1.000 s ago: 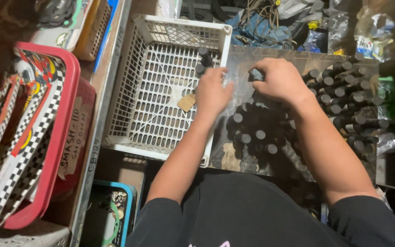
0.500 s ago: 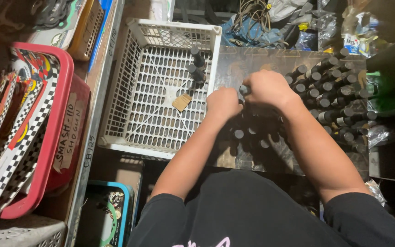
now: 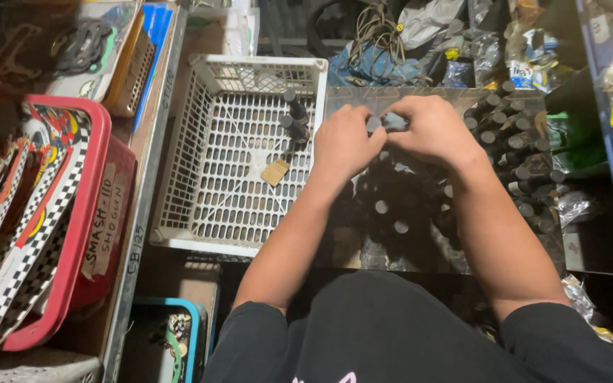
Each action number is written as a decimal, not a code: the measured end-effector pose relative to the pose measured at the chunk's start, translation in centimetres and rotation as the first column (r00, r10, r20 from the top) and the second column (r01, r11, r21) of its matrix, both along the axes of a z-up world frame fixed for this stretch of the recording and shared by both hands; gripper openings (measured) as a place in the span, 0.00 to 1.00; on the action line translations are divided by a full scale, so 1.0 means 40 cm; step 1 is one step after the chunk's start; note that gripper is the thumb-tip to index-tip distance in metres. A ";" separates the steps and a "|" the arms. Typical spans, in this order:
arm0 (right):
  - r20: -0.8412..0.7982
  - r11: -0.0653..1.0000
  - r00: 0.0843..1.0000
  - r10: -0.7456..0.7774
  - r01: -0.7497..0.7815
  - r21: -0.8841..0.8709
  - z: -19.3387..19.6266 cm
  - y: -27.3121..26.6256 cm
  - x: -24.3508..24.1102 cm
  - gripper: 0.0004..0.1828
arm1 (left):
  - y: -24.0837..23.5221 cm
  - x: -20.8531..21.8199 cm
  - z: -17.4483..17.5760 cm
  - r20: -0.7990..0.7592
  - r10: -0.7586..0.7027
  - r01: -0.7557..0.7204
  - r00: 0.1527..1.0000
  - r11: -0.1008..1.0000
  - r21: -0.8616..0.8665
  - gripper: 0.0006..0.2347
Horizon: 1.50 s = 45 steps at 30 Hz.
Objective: Cleaning motorcycle engine valves with a cloth.
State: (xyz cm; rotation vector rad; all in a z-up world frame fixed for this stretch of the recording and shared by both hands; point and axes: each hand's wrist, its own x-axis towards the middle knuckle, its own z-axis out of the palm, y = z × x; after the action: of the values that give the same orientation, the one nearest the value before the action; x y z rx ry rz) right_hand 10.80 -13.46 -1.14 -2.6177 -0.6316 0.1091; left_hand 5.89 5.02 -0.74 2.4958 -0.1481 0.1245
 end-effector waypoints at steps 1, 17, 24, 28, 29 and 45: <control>0.004 1.000 1.000 -0.005 0.005 0.001 0.011 -0.013 -0.007 0.18 | -0.008 0.004 -0.006 0.004 -0.005 0.005 1.000 1.000 0.001 0.18; -0.040 0.726 0.999 0.033 0.003 0.688 0.046 -0.126 -0.154 0.14 | -0.103 -0.129 0.030 0.466 0.057 0.201 0.883 0.851 -0.485 0.19; -0.082 0.503 0.990 -0.117 0.130 0.854 0.046 -0.078 -0.214 0.18 | -0.100 -0.134 0.000 0.436 -0.096 0.379 0.895 0.677 -0.630 0.20; 0.001 0.365 0.995 -0.098 0.035 0.930 0.001 -0.054 -0.220 0.14 | -0.127 -0.136 -0.020 0.446 -0.067 0.399 0.892 0.579 -0.711 0.18; -0.023 0.305 0.987 -0.156 0.070 0.950 -0.002 -0.050 -0.227 0.13 | -0.132 -0.139 -0.017 0.437 -0.046 0.384 0.898 0.567 -0.729 0.18; 0.050 0.420 0.978 -0.203 0.041 0.906 -0.001 -0.071 -0.233 0.17 | -0.182 -0.167 -0.024 0.337 -0.007 0.297 0.942 0.487 -0.821 0.19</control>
State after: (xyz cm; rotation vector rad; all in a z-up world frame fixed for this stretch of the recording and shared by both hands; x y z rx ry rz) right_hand 1.47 -16.28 -1.19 -1.5658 -0.3614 -0.3977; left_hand -0.80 -2.26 -1.72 1.3987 -0.3401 0.3905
